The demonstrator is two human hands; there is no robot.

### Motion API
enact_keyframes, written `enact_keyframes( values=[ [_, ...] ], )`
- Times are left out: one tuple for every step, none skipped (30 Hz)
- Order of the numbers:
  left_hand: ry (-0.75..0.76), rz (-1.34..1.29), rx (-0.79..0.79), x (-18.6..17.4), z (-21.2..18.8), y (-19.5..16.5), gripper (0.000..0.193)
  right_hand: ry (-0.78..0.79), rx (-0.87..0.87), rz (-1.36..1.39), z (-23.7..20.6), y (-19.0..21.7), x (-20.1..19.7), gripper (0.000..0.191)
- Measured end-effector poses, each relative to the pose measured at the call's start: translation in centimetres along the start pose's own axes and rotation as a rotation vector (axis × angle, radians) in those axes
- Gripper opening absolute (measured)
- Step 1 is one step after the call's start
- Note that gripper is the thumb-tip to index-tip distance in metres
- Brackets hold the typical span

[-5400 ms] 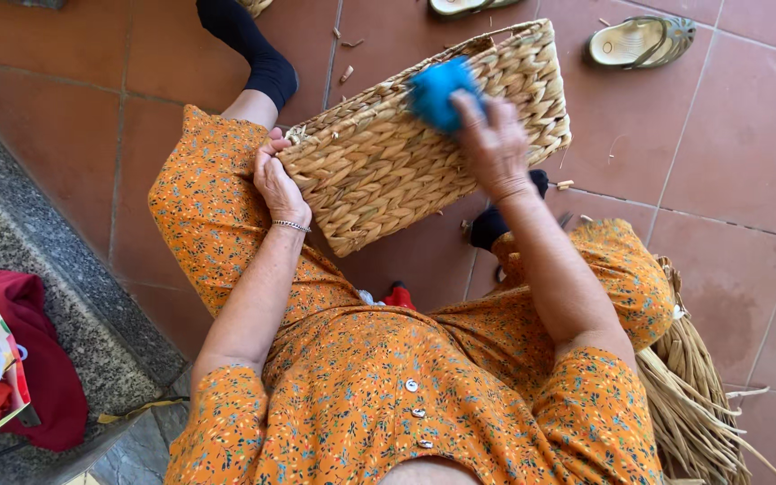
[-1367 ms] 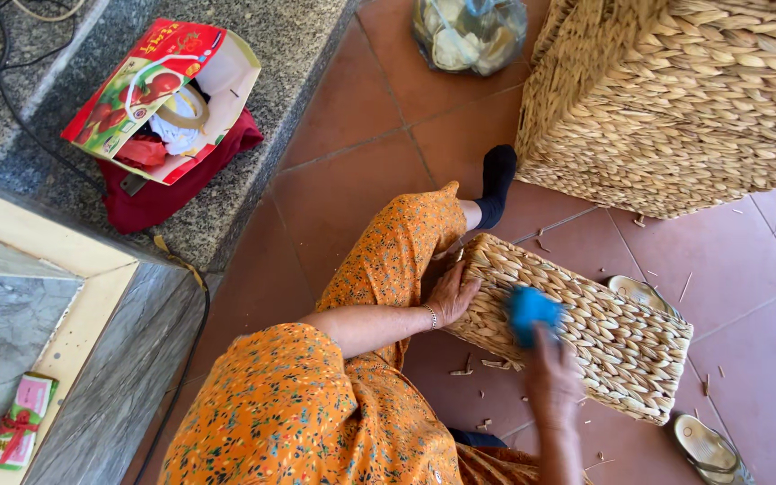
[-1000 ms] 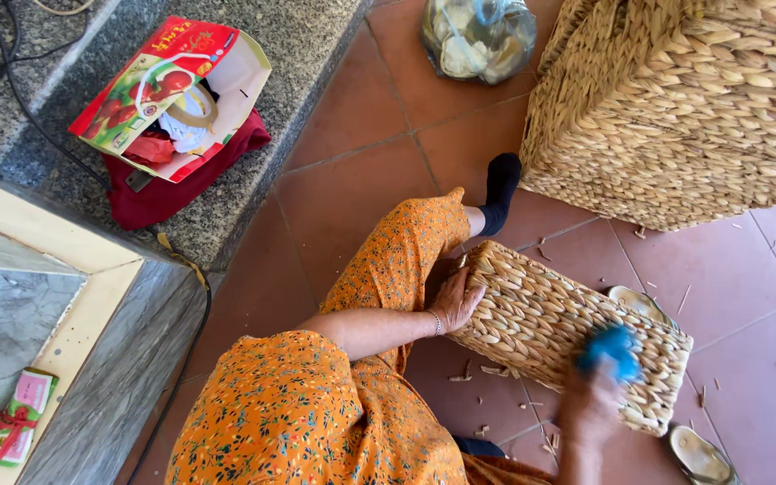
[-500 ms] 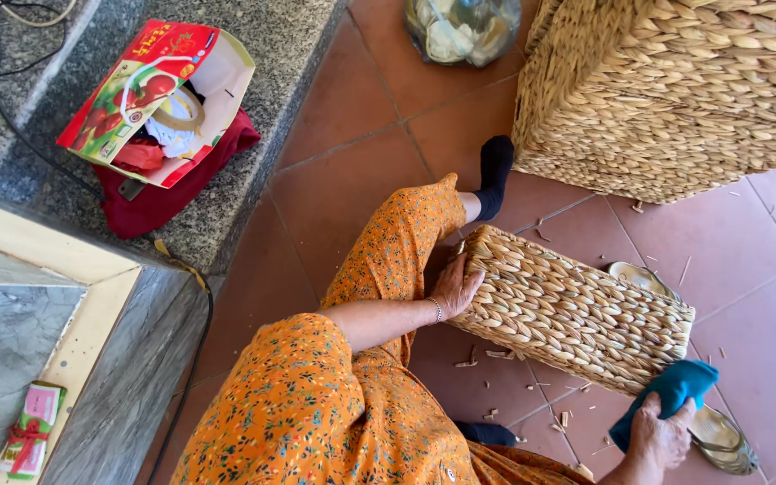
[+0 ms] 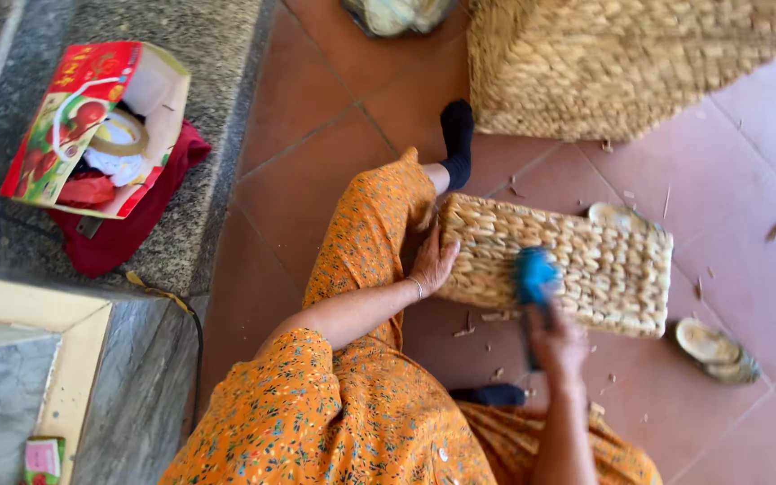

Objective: The person sits on the floor and wipes woven water-hyacinth baskets with a blue cloth, turning the baskets to clean all sides and edges. They occasionally pick up loose straw strands and set them aside while continuing to wipe the basket surfaces.

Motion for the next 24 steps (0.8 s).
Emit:
enact_keyframes(
  values=[
    [-0.016,-0.022,0.052,0.0,-0.2,-0.3,0.083,-0.161,0.064,-0.076,0.2,-3.0,-1.3,0.047],
    [-0.020,-0.043,0.096,0.1,-0.7,-0.4,0.083,-0.167,0.242,-0.240,0.6,-6.4,-2.1,0.048],
    [0.007,-0.082,0.078,0.3,-1.2,-0.2,0.082,-0.269,0.323,-0.086,-0.1,-9.4,-3.0,0.048],
    [0.038,-0.120,0.056,0.6,-1.5,0.0,0.082,-0.319,0.413,0.047,-0.5,-11.9,-3.3,0.060],
    [0.022,-0.127,0.118,0.7,-2.1,0.3,0.079,-0.335,0.441,0.109,-0.8,-13.2,-3.0,0.056],
    [0.059,-0.119,0.074,1.0,-2.6,0.9,0.076,-0.318,0.502,0.033,-1.7,-13.5,-2.7,0.055],
    [0.069,-0.149,0.100,1.1,-2.9,1.5,0.075,-0.382,0.386,-0.162,-2.5,-12.1,-2.2,0.053],
    [0.074,-0.185,0.125,1.3,-3.3,2.0,0.074,-0.374,0.258,-0.091,-3.9,-9.8,-1.6,0.048],
    [0.090,-0.183,0.128,1.4,-3.6,2.7,0.073,-0.264,0.273,-0.133,-4.5,-7.0,-0.5,0.027],
    [0.102,-0.182,0.143,1.4,-3.6,3.2,0.071,-0.109,0.127,-0.055,-6.0,-3.2,0.3,0.092],
    [0.074,-0.145,0.163,1.3,-3.7,3.5,0.073,-0.167,-0.086,-0.100,-7.1,1.3,0.7,0.091],
    [0.046,-0.112,0.184,1.3,-4.0,3.8,0.074,-0.195,-0.212,-0.103,-8.5,5.7,1.2,0.089],
    [0.082,-0.207,0.102,1.3,-4.2,4.4,0.076,-0.116,-0.197,0.126,-9.9,9.0,1.7,0.082],
    [0.112,-0.297,0.021,1.1,-4.3,4.8,0.077,0.037,-0.199,0.116,-10.4,10.5,2.1,0.081],
    [0.137,-0.385,-0.061,1.1,-4.5,5.0,0.078,0.189,-0.205,0.108,-10.6,11.2,2.5,0.080],
    [0.165,-0.363,-0.078,1.0,-4.6,5.0,0.080,0.149,-0.182,0.081,-10.6,10.4,2.1,0.078],
    [0.187,-0.338,-0.095,0.7,-4.7,5.0,0.081,0.111,-0.163,0.056,-10.2,8.2,1.6,0.076],
    [0.204,-0.315,-0.114,0.5,-4.9,5.0,0.083,0.077,-0.148,0.030,-9.3,5.0,1.1,0.075],
    [0.211,-0.319,-0.112,0.4,-4.9,5.0,0.083,-0.006,-0.092,-0.180,-7.9,1.3,0.8,0.065],
    [0.217,-0.329,-0.107,0.4,-4.9,5.0,0.083,-0.115,0.001,-0.121,-7.0,-3.3,-0.1,0.058],
    [0.220,-0.341,-0.098,0.4,-4.8,5.0,0.083,-0.229,0.090,-0.064,-6.2,-7.7,-1.1,0.052],
    [0.216,-0.340,-0.103,0.6,-4.8,5.1,0.084,-0.295,0.283,0.014,-6.0,-11.7,-1.9,0.052],
    [0.211,-0.336,-0.109,0.7,-4.7,5.3,0.085,-0.352,0.355,-0.058,-5.6,-14.5,-2.7,0.056],
    [0.205,-0.332,-0.119,0.8,-4.8,5.6,0.085,-0.406,0.429,-0.130,-5.1,-15.6,-3.4,0.060]
  ],
)
Point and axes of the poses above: each hand's wrist, its own z-axis towards the middle knuckle, its own x-axis out of the palm, y = z × x, the point moved 3 cm from there along z, towards the middle knuckle, and after that the axes turned 2 degrees about -z, right-handed, at the moved point
